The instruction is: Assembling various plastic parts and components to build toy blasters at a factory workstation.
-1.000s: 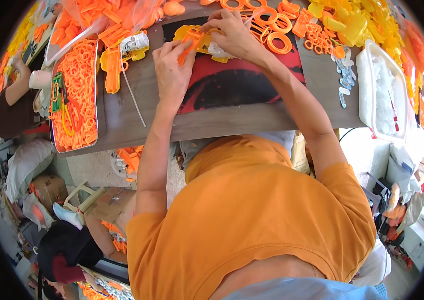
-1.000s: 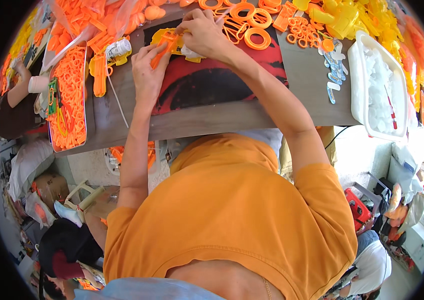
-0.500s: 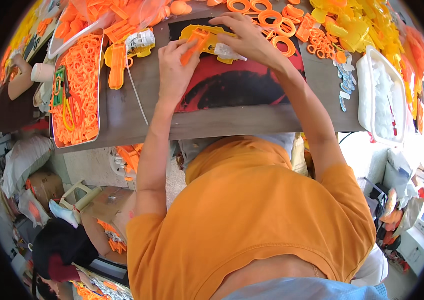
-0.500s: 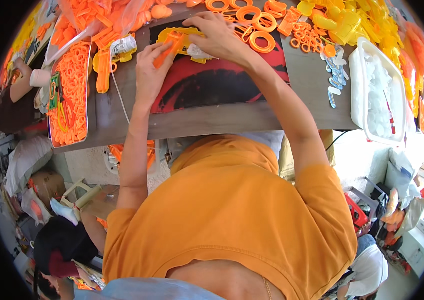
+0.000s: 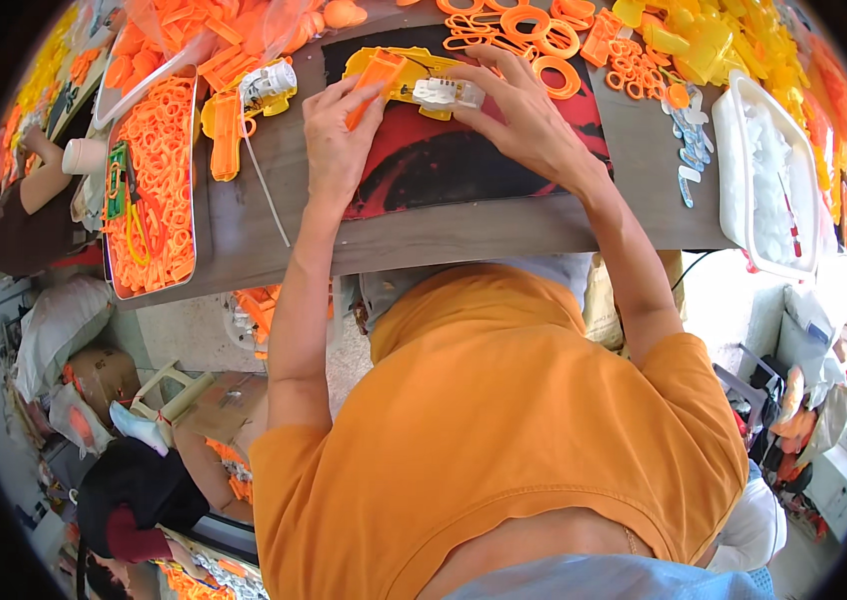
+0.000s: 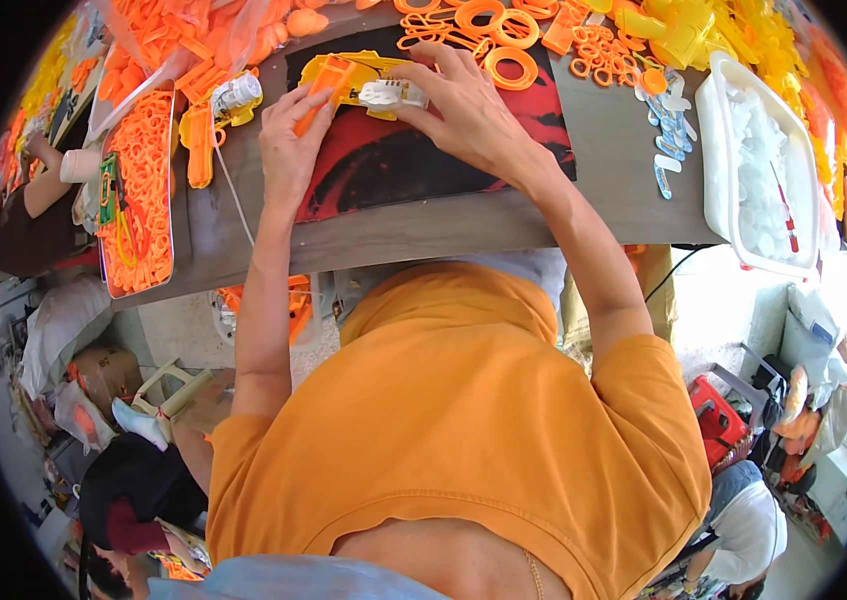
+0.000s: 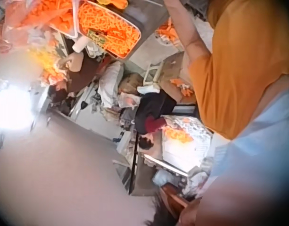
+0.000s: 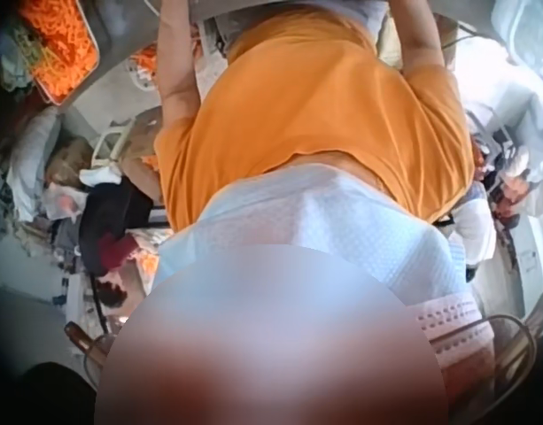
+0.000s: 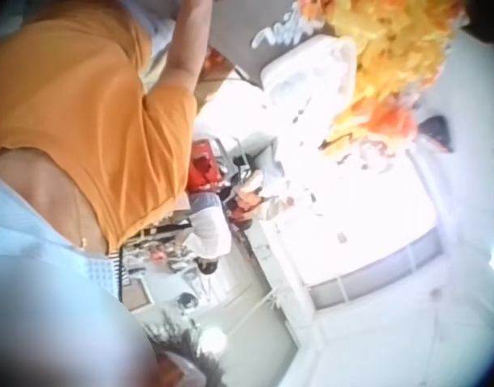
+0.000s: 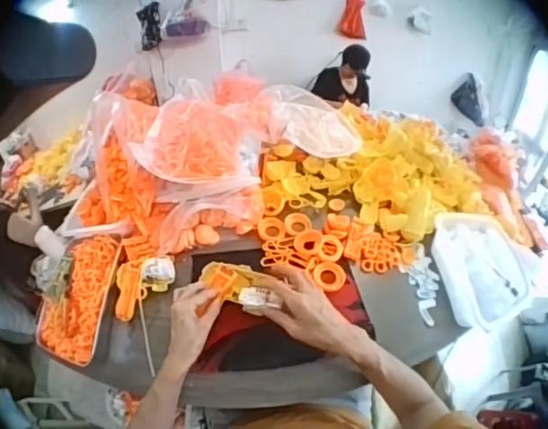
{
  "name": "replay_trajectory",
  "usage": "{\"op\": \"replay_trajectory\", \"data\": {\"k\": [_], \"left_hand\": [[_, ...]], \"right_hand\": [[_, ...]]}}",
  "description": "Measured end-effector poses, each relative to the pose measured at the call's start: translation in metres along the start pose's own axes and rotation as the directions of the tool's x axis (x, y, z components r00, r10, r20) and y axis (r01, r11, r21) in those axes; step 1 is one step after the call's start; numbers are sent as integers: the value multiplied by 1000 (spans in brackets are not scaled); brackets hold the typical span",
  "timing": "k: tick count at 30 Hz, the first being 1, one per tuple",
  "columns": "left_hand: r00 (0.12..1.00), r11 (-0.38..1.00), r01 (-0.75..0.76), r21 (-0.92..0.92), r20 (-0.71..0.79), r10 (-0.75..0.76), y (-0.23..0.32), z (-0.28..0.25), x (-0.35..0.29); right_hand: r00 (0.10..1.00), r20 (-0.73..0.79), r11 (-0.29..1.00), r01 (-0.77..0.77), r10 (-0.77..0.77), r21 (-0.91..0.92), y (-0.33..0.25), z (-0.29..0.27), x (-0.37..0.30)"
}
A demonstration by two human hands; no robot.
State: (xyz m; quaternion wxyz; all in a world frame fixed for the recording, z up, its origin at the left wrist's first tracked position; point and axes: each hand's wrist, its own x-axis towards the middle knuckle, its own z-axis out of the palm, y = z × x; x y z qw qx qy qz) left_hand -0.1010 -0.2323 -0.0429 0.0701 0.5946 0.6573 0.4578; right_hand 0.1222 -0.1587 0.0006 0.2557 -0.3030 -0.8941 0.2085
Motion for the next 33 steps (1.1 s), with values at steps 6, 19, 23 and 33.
{"op": "replay_trajectory", "data": {"k": [6, 19, 23, 33], "left_hand": [[989, 977, -147, 156, 50, 140, 7, -1, -1], [946, 866, -232, 443, -103, 306, 41, -11, -7], [958, 953, -286, 99, 59, 281, 28, -6, 6], [943, 924, -330, 196, 22, 332, 26, 4, 7]], "right_hand": [[994, -79, 939, 42, -74, -341, -2, 3, -18], [959, 65, 945, 283, -275, -167, 36, -2, 12], [990, -11, 981, 140, -140, 137, 35, -3, 9], [864, 315, 515, -491, 394, 702, 21, -3, 5]]}}
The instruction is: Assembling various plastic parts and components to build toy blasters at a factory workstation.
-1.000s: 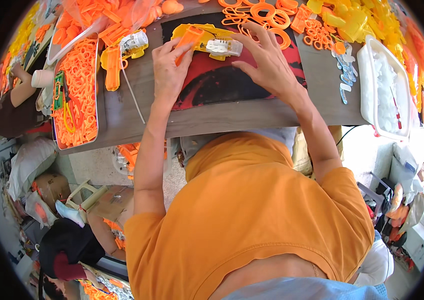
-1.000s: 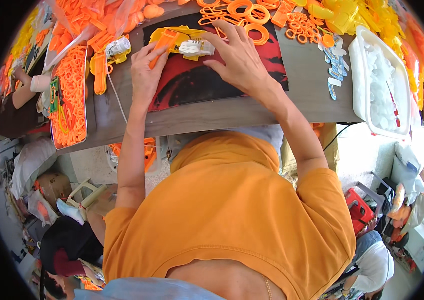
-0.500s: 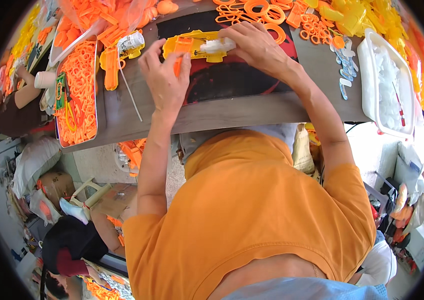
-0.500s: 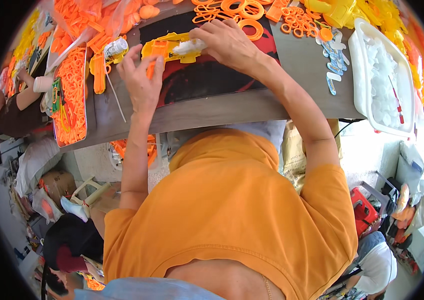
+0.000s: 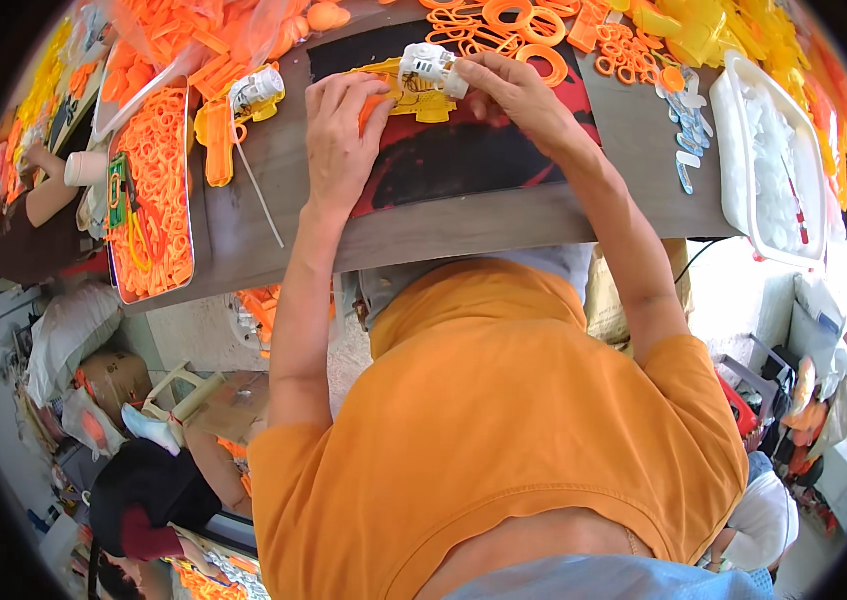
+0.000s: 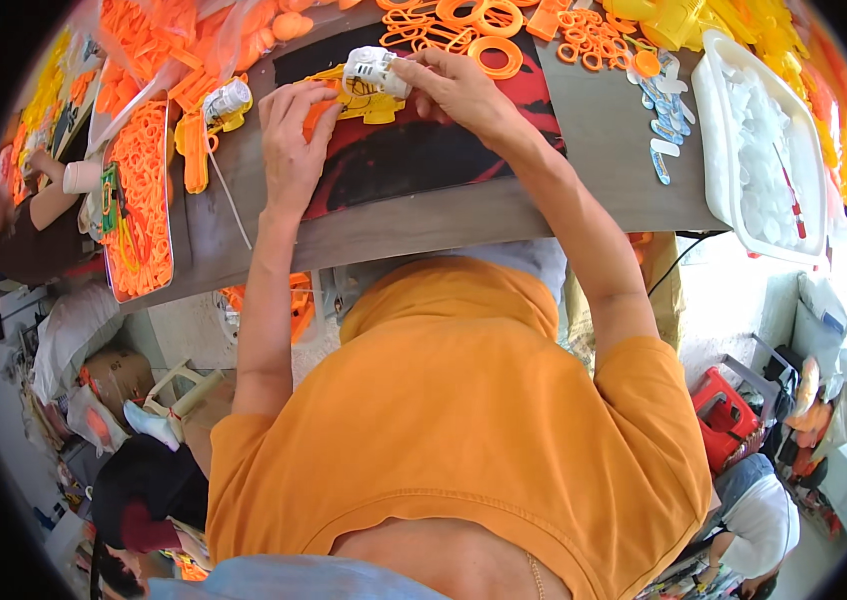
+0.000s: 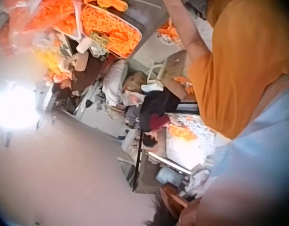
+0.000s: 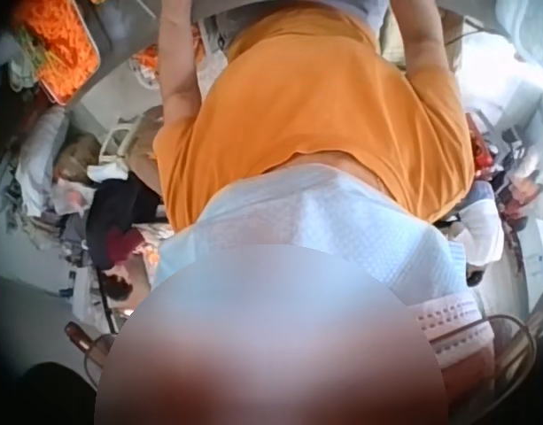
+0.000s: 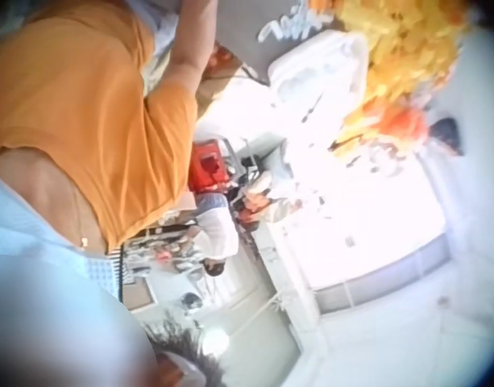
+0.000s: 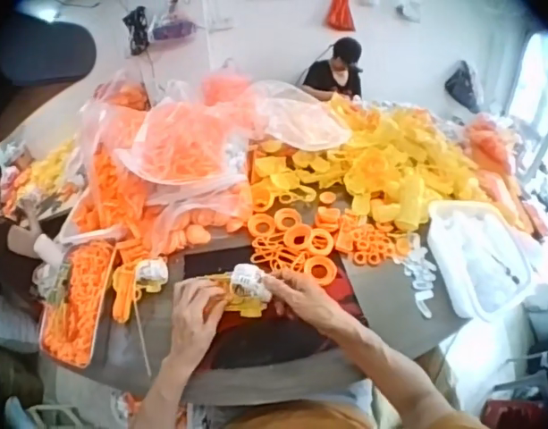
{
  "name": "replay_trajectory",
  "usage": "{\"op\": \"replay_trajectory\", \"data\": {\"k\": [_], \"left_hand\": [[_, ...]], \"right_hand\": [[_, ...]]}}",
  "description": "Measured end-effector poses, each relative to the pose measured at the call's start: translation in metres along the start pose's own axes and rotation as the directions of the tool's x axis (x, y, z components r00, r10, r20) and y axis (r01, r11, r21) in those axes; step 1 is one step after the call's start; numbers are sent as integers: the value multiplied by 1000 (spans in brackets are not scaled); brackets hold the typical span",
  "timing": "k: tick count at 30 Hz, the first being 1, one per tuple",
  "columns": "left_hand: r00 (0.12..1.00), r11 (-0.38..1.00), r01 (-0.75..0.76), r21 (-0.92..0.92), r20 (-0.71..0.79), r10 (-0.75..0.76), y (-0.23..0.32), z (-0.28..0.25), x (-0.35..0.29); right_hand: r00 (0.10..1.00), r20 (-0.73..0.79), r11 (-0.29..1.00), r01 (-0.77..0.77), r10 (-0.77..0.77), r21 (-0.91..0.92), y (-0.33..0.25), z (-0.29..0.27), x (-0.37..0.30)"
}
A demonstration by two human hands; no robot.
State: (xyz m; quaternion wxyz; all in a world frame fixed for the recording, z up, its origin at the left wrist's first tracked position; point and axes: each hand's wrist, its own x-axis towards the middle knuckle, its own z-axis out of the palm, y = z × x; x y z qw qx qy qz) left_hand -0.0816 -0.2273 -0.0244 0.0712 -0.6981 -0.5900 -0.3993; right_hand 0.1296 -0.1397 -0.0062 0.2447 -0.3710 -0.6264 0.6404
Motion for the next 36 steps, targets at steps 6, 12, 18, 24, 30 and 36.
{"op": "replay_trajectory", "data": {"k": [6, 12, 18, 24, 30, 36], "left_hand": [[999, 998, 29, 51, 27, -31, 8, -2, 15], [996, 993, 90, -72, 24, -89, -5, -5, 29], [738, 892, 446, -72, 594, -321, 0, -59, 53], [946, 964, -155, 217, 312, 82, 11, -50, 47], [890, 934, -339, 113, 360, 280, 21, -6, 57], [957, 963, -4, -271, 277, 82, -7, -9, 54]], "right_hand": [[1000, -16, 1000, -11, 11, 17, -2, 4, -2], [1000, -16, 1000, 7, -6, 14, 2, 2, 0], [999, -11, 999, -41, 41, 29, 4, -5, 2], [955, -134, 907, 199, -264, -371, 6, 4, 16], [947, -162, 908, 201, -276, -367, 3, 9, 18], [836, 19, 544, 373, -548, -752, 14, 1, 3]]}}
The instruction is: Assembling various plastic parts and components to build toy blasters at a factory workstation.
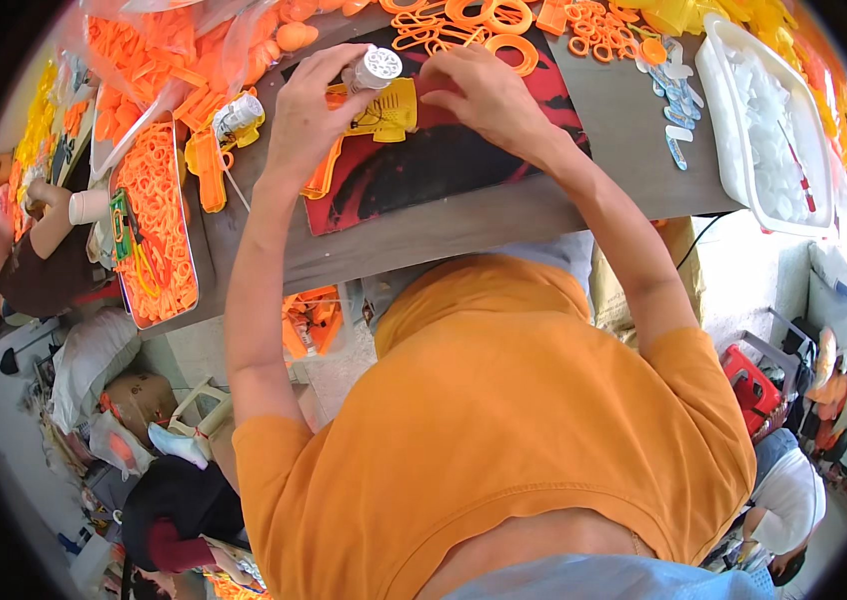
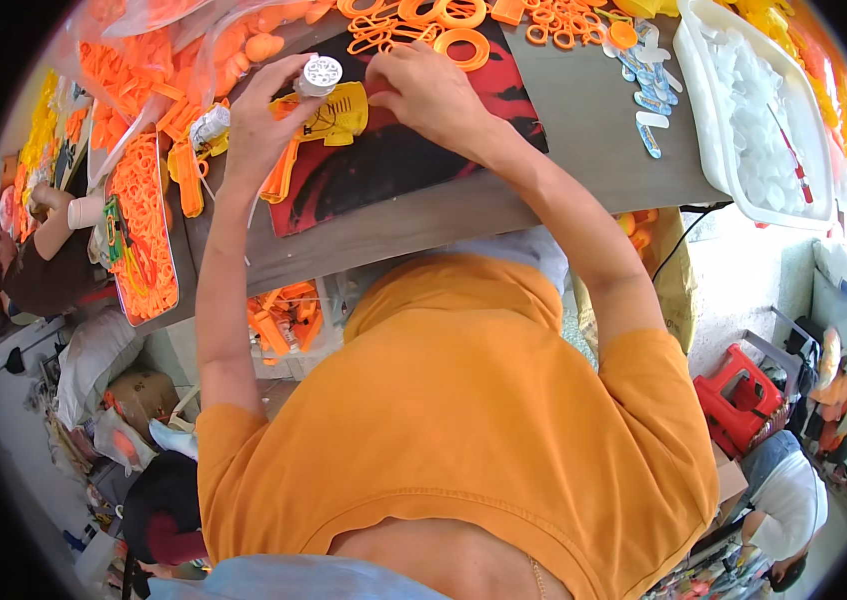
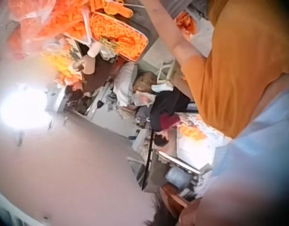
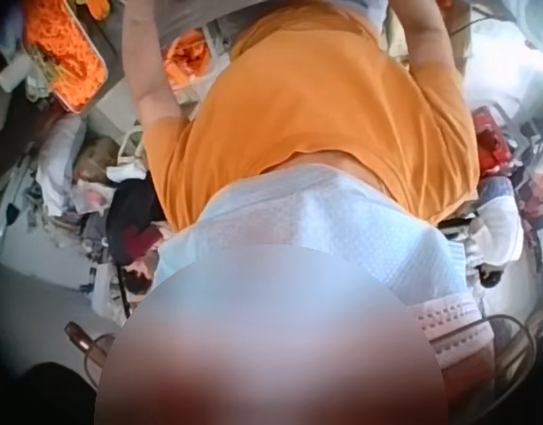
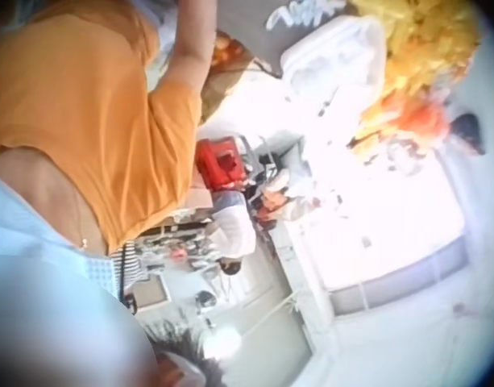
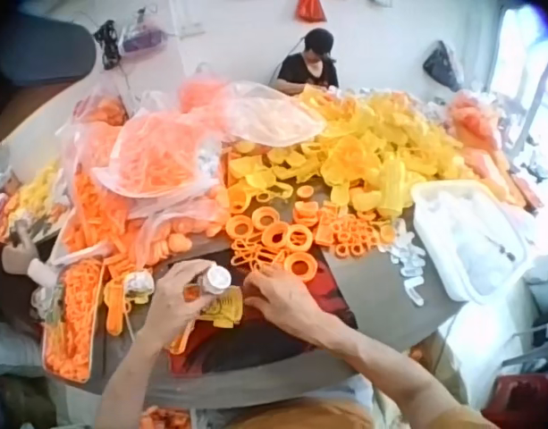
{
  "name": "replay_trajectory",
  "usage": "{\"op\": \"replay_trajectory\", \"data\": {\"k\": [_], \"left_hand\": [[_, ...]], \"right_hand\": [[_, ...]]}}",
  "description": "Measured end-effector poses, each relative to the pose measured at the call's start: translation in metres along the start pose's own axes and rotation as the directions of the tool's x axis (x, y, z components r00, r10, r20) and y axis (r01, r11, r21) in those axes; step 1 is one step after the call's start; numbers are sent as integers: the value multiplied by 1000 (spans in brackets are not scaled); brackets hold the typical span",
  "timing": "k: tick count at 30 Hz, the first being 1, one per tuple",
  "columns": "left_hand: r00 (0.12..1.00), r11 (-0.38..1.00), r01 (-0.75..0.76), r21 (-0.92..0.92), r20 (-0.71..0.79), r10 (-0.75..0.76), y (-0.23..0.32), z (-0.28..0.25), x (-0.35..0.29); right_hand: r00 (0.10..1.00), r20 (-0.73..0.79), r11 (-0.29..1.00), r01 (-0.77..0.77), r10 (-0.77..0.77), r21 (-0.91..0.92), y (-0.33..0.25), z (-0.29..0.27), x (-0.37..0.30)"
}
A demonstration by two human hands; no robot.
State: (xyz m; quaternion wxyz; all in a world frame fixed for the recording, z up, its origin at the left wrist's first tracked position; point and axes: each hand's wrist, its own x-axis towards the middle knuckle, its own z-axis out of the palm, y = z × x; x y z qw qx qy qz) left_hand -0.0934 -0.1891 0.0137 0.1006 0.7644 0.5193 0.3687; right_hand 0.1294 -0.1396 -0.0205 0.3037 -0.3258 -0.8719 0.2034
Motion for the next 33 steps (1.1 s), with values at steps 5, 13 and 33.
{"op": "replay_trajectory", "data": {"k": [5, 13, 33], "left_hand": [[998, 999, 18, -42, -60, -20, -11, 15, -11], [994, 994, -46, 101, -90, 55, -10, 17, -15], [977, 988, -34, 152, -204, 65, 17, 16, -30]], "right_hand": [[994, 3, 983, 109, -110, -146, 0, 21, -5], [953, 99, 792, -293, 286, 535, -11, 21, 16], [921, 268, 603, -388, 283, 697, -11, 13, 22]]}}
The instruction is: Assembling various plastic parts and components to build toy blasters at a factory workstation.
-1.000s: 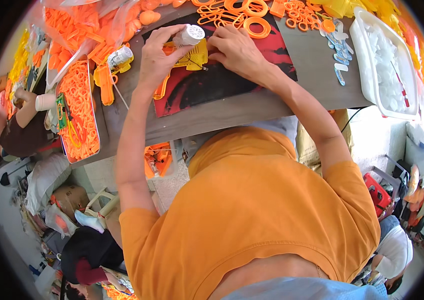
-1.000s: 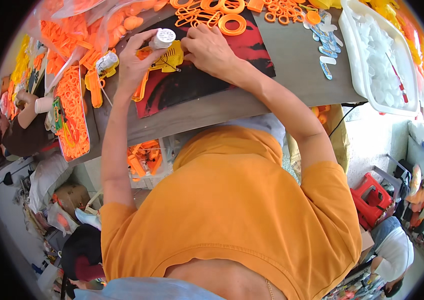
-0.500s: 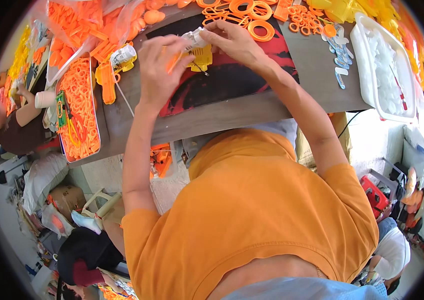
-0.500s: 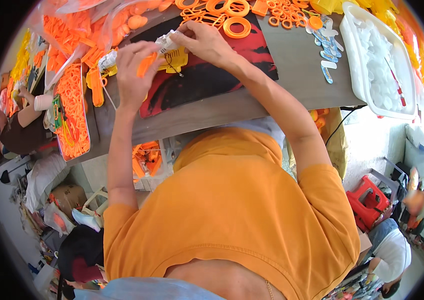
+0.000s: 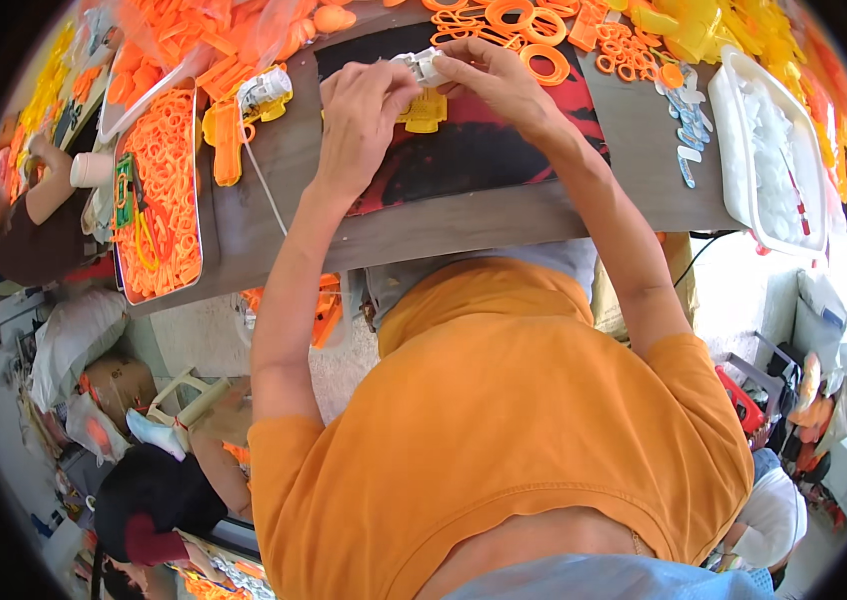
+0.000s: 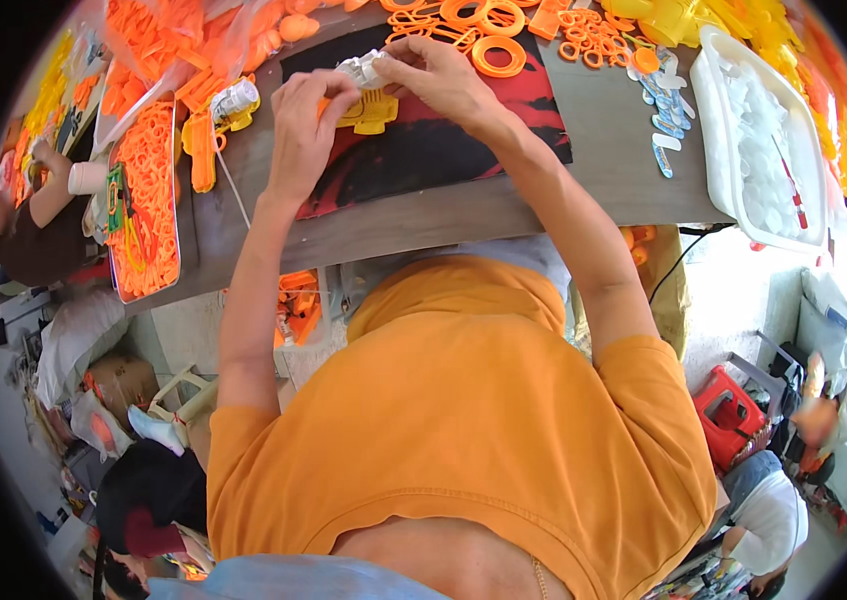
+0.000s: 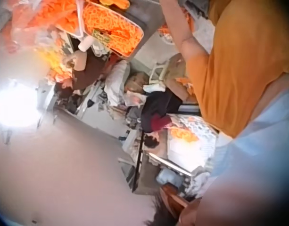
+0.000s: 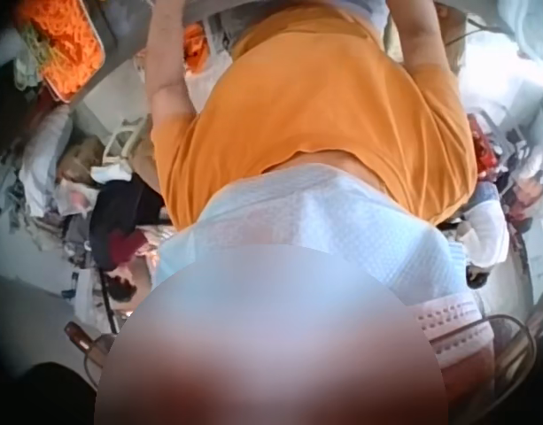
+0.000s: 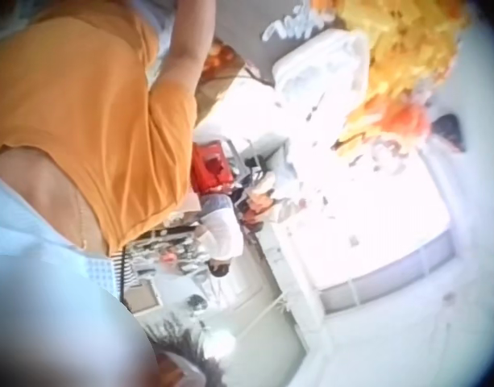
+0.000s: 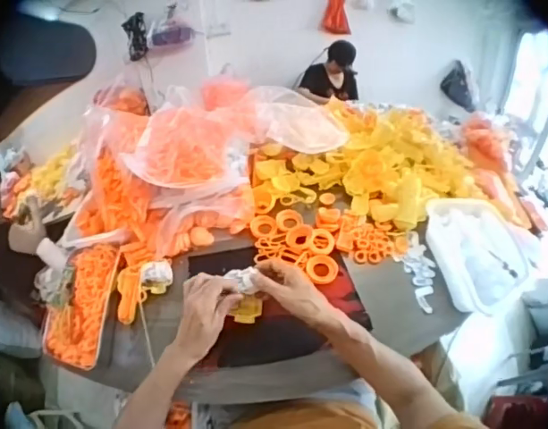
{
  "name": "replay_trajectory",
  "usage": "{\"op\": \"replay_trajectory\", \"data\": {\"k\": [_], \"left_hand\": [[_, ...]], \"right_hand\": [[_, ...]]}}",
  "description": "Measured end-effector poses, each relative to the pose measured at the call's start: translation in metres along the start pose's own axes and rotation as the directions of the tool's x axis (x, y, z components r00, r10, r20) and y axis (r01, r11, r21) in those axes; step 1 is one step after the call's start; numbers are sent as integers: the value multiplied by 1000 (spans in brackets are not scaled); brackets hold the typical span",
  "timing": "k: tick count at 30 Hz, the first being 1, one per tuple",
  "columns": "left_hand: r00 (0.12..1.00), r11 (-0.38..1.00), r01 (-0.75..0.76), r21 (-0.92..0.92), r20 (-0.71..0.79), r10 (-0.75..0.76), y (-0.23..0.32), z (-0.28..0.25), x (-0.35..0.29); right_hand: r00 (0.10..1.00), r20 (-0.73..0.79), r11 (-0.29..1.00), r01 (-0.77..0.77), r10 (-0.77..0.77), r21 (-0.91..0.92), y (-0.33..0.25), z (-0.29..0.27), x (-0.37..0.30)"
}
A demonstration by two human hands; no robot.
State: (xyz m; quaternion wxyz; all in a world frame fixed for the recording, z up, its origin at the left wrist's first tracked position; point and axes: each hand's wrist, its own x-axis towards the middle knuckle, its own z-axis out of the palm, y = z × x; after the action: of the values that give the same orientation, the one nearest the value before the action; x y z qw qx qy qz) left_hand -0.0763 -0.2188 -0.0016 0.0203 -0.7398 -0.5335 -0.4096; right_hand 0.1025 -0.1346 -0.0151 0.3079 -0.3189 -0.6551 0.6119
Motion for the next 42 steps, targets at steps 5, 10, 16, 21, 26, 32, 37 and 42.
{"op": "replay_trajectory", "data": {"k": [5, 10, 16, 21, 26, 32, 37, 42], "left_hand": [[981, 968, 186, -166, -25, -193, 1, 10, 2], [970, 934, 239, -265, 19, -242, -1, 3, -9], [933, 908, 329, -258, -57, -354, -3, 3, -9], [976, 979, 178, -97, -111, -188, -9, 7, -5], [991, 982, 86, 168, -115, -67, -4, 5, -2], [989, 955, 149, 258, -55, -139, 6, -1, 6], [982, 975, 189, 113, -41, -186, -8, -3, 7], [949, 944, 292, -155, 168, -266, -11, -7, 15]], "right_hand": [[999, -34, 999, -2, 3, 42, 2, 1, -2], [997, -57, 997, 53, -50, 55, 5, 4, -1], [999, -30, 999, -16, 17, 45, 0, 2, -4], [1000, -24, 999, -12, 13, 41, 3, 2, -3], [1000, -13, 999, 15, -14, 41, 5, 3, -4], [999, -1, 998, 37, -37, 57, 8, 2, -5], [999, -8, 999, 45, -45, 10, 6, 5, -7], [999, -23, 999, 39, -39, -14, 5, 5, -9]]}}
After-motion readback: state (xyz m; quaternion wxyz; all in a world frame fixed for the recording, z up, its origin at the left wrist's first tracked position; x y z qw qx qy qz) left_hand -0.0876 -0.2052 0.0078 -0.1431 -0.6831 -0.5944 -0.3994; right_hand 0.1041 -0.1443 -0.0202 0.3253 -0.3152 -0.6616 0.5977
